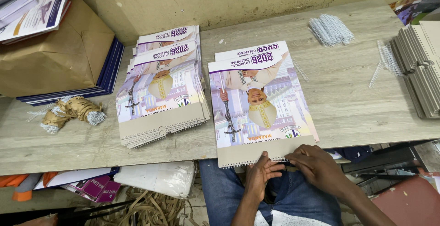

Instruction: The person sits and binds a stack of calendar pages by inserting a plastic spiral coil through the pre-punched holes. They align the pages, feed the coil through the holes, and secure it to complete the binding.

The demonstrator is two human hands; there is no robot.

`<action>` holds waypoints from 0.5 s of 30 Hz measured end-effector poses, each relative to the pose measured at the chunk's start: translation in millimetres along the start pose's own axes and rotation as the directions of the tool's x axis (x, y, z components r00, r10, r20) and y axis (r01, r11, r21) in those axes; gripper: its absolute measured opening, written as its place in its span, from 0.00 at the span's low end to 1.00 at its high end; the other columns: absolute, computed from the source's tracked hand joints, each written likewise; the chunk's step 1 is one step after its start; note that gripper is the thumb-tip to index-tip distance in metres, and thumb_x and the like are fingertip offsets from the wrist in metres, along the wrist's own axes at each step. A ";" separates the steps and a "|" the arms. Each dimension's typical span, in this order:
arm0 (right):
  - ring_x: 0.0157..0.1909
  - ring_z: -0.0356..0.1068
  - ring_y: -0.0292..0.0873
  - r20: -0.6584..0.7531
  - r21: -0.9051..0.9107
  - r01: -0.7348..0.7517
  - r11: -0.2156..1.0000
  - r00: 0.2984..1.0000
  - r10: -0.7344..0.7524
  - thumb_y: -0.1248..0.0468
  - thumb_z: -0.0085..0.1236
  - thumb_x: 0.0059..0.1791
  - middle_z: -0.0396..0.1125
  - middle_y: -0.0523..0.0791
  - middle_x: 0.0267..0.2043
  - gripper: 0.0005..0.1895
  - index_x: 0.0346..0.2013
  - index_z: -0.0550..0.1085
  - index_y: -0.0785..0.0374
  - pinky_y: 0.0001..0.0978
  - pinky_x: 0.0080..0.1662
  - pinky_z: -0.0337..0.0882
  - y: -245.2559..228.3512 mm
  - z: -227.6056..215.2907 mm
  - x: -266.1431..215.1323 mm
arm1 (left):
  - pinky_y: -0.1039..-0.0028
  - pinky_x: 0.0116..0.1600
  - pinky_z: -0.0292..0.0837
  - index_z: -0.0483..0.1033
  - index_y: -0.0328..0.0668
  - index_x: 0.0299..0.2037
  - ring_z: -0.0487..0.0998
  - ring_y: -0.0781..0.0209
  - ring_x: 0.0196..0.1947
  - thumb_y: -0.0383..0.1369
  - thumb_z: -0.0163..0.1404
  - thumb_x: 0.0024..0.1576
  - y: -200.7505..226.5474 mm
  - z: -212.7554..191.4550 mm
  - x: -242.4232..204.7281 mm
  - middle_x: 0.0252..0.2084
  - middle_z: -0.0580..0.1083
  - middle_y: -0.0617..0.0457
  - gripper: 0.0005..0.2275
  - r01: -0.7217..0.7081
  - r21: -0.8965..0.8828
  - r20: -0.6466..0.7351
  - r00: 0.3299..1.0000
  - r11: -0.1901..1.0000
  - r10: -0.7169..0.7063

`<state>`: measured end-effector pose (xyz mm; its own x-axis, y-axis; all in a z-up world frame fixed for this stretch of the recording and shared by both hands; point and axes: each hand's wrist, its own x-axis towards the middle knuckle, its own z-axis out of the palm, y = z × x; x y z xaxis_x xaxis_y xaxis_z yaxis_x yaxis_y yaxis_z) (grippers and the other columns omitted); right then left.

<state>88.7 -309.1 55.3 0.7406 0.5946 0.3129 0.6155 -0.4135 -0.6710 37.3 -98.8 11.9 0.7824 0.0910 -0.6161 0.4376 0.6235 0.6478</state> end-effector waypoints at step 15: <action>0.21 0.56 0.36 -0.221 0.047 -0.419 0.907 0.881 0.419 0.49 0.73 0.46 0.54 0.38 0.11 0.34 0.10 0.58 0.53 0.35 0.30 0.57 -27.9 45.0 -26.4 | 0.69 0.36 0.86 0.85 0.14 0.41 0.89 0.44 0.33 0.28 0.70 0.49 -12.3 -1.6 12.0 0.34 0.84 0.28 0.17 -0.025 -0.032 -0.041 0.999 0.999 0.023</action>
<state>39.9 -282.3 35.5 0.9696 0.1985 0.1431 0.2350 -0.5917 -0.7712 40.6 -104.1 -4.2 0.7738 0.1369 -0.6185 0.4041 0.6453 0.6483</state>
